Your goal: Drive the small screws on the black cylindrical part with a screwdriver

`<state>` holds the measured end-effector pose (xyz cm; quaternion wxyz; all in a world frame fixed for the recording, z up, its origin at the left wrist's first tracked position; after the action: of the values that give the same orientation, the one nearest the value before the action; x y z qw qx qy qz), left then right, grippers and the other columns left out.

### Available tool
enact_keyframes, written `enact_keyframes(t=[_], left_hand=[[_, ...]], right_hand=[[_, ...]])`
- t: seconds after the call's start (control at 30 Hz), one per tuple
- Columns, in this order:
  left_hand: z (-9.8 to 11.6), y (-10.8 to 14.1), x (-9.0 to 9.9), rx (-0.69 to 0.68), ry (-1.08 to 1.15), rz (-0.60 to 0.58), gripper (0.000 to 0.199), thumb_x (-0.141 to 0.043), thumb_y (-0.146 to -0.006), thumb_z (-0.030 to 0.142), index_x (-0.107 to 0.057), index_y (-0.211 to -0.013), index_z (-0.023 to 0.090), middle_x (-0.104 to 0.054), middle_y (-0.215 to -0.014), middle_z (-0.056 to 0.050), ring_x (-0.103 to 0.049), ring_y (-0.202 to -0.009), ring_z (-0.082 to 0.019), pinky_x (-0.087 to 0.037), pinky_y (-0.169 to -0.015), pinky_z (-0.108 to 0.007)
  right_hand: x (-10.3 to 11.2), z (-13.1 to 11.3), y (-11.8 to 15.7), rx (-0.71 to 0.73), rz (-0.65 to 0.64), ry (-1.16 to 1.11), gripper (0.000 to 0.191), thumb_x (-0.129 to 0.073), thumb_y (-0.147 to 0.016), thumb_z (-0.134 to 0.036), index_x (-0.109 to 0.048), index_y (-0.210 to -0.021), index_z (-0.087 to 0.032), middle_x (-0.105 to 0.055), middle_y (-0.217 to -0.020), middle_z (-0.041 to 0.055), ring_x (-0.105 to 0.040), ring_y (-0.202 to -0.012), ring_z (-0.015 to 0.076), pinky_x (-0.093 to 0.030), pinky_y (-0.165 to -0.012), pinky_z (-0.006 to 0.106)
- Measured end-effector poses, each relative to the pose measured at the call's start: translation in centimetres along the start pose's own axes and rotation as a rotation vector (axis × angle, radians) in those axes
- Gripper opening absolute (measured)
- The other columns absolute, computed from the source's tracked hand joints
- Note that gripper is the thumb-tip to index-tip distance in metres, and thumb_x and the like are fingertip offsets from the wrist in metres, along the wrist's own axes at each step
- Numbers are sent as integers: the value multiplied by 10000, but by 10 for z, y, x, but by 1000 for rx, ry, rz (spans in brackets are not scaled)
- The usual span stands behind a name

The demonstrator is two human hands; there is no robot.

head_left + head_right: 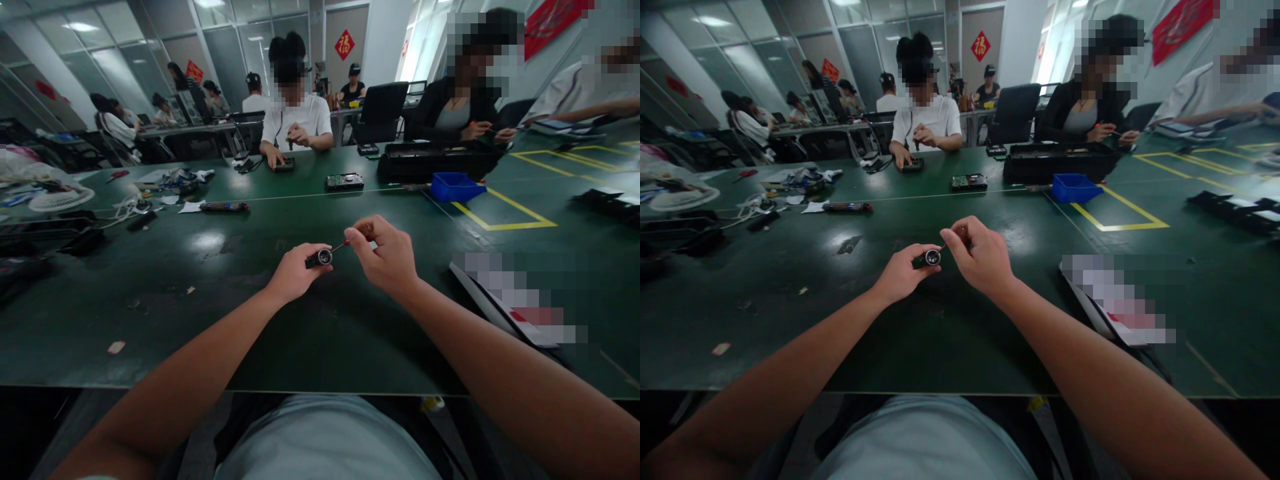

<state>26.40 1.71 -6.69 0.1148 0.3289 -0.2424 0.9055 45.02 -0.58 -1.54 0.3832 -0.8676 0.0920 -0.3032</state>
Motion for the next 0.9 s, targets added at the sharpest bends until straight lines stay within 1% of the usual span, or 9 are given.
enact_keyframes(t=[0.07,0.17,0.23,0.3,0.4,0.57,0.77,0.83,0.9], left_hand=[[-1,0,0,-12,-9,-6,388,-754,-828,301,-678,-1206,253,-694,-1159,-57,-632,-1087,-239,-447,-1007,-423],[-1,0,0,-19,-35,-3,384,-753,-829,310,-682,-1203,255,-693,-1167,-59,-625,-1098,-243,-424,-1028,-443],[0,-1,1,-13,-58,-2,377,-756,-826,300,-686,-1194,253,-696,-1165,-57,-622,-1097,-244,-417,-1028,-452],[1,-1,2,-8,-74,-7,374,-762,-821,285,-689,-1187,251,-699,-1161,-55,-622,-1090,-244,-413,-1025,-459],[2,-1,1,-2,-82,-14,369,-767,-813,272,-695,-1174,248,-704,-1160,-56,-623,-1090,-248,-412,-1020,-464],[1,-1,1,4,-96,-24,370,-771,-809,272,-699,-1171,244,-703,-1167,-61,-622,-1096,-254,-413,-1019,-463],[-2,-2,1,13,-97,-23,369,-769,-808,281,-701,-1170,255,-703,-1155,-63,-628,-1085,-256,-421,-1016,-461],[-2,-3,2,8,-98,-17,369,-764,-813,289,-698,-1175,257,-702,-1149,-61,-628,-1081,-254,-428,-1005,-451],[-3,-3,2,10,-105,-3,371,-759,-818,291,-695,-1183,256,-701,-1144,-60,-628,-1072,-250,-434,-995,-438]], right_hand=[[-1,1,0,-23,-6,-10,212,-581,-933,-403,-595,-817,-226,-652,-652,-9,-581,-556,142,-398,-558,290],[-3,4,0,-31,-31,-86,113,-524,-948,-302,-597,-980,-222,-674,-747,2,-633,-643,158,-444,-624,303],[-4,7,0,-37,-52,-135,137,-484,-948,-254,-578,-1041,-218,-669,-787,6,-649,-696,166,-459,-660,312],[-4,9,0,-55,-72,-132,114,-483,-956,-279,-580,-963,-219,-655,-757,1,-632,-672,161,-439,-635,305],[-4,11,-2,-107,-87,-78,234,-482,-978,-370,-566,-820,-219,-607,-641,-18,-567,-566,142,-376,-561,294],[-6,11,-2,-127,-88,-166,168,-441,-982,-295,-585,-931,-225,-629,-711,-14,-597,-644,151,-412,-611,298],[-9,13,0,-181,-96,-201,175,-473,-979,-344,-599,-937,-231,-620,-688,-22,-581,-617,143,-414,-590,299],[-11,17,-1,-224,-57,-289,146,-497,-962,-317,-590,-1035,-231,-642,-735,-17,-608,-658,148,-455,-626,308],[-14,23,-1,-292,-13,-416,139,-540,-940,-336,-586,-997,-218,-651,-757,-9,-619,-671,146,-493,-647,313]])
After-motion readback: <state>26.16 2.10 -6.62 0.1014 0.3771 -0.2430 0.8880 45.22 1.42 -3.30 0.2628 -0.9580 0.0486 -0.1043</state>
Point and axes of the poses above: each hand's wrist, its own y-axis away from the middle knuckle, its own x-axis out of the back of the hand, z = x × y, the point moved 3 cm from there along -y, towards the middle knuckle
